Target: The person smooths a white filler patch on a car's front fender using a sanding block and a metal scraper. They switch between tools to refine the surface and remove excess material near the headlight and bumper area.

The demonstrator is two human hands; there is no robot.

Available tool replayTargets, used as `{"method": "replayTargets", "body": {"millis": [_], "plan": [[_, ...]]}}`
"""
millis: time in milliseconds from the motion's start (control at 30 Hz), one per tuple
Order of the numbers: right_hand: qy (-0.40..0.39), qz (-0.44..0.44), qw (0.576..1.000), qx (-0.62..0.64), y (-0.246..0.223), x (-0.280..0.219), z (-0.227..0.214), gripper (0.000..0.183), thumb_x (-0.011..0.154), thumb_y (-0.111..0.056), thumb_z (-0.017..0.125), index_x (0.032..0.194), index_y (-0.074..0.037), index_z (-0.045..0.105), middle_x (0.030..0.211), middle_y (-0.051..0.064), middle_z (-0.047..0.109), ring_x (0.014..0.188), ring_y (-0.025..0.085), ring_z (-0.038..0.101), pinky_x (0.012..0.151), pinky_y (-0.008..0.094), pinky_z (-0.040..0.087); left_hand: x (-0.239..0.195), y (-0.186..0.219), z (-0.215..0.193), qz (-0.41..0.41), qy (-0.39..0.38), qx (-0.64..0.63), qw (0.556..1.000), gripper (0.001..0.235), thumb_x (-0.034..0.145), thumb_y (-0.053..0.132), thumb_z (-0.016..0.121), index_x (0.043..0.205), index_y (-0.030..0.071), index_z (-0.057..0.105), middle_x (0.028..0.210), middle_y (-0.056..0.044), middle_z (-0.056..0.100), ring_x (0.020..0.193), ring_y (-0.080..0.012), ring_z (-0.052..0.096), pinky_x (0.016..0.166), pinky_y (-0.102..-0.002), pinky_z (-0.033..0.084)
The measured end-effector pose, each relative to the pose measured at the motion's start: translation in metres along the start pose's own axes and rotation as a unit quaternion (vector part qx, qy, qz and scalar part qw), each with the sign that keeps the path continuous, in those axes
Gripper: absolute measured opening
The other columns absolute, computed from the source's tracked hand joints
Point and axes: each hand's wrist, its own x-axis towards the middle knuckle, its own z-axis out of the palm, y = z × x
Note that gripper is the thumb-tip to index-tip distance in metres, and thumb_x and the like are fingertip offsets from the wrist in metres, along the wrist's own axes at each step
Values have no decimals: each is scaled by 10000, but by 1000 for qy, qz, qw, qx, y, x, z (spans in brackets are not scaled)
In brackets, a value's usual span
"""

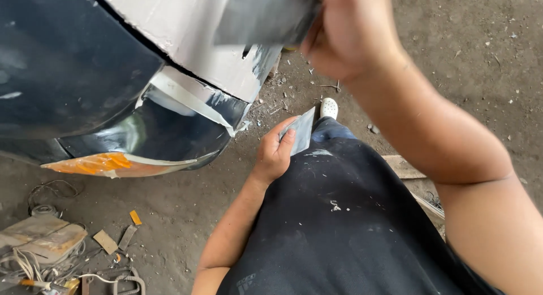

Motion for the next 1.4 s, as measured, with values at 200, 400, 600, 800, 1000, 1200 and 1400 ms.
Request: {"method": "replayTargets", "body": {"millis": [200,400,600,800,1000,1200,1400], "plan": [[58,43,997,-17,24,-13,64,138,1036,-41,618,1156,26,632,1061,119,705,940,225,724,845,393,615,-3,3,1,28,-2,5,1000,369,1071,196,515,1328,-46,625,1234,-179,733,1155,-213,698,1003,-325,531],[55,59,996,-39,32,-6,82,180,999,-95,612,1157,-8,601,1050,107,698,892,233,738,747,435,639,-6,-1,-3,-24,2,-14,1000,391,1052,211,519,1333,-38,629,1122,-154,761,998,-178,699,906,-312,554],[80,40,996,-8,24,0,93,189,958,-65,655,1126,14,621,1071,114,684,972,243,753,857,513,666,-7,-7,-4,-1,4,-22,1000,377,1062,210,519,1321,-38,635,1144,-157,759,1050,-180,705,940,-312,546],[-26,-36,999,14,-30,-29,9,306,1073,-294,570,1149,-18,678,1073,97,699,934,211,661,809,334,529,-7,0,-2,19,-10,2,1000,355,1071,193,513,1310,-38,637,1178,-155,750,1101,-182,710,967,-313,543],[111,-81,990,-34,-51,-7,-31,352,1039,-320,561,1232,-34,632,1179,112,701,1070,284,697,875,443,583,6,-21,-1,-9,-9,-69,998,368,1052,172,502,1321,-47,627,1234,-151,721,1156,-180,652,1027,-314,493],[241,-34,970,11,-54,40,-82,377,871,-270,591,1162,-32,618,1058,127,744,1010,297,764,864,480,672,17,-23,0,-20,14,44,999,375,1048,193,528,1309,-46,651,1194,-145,745,1111,-194,667,1002,-317,496],[162,-50,985,-46,-82,101,-131,388,926,-222,664,1228,3,573,1086,139,713,945,302,762,809,490,647,43,-26,8,-10,43,25,999,381,1066,224,530,1310,-46,641,1221,-151,725,1140,-189,647,1031,-308,469]]}}
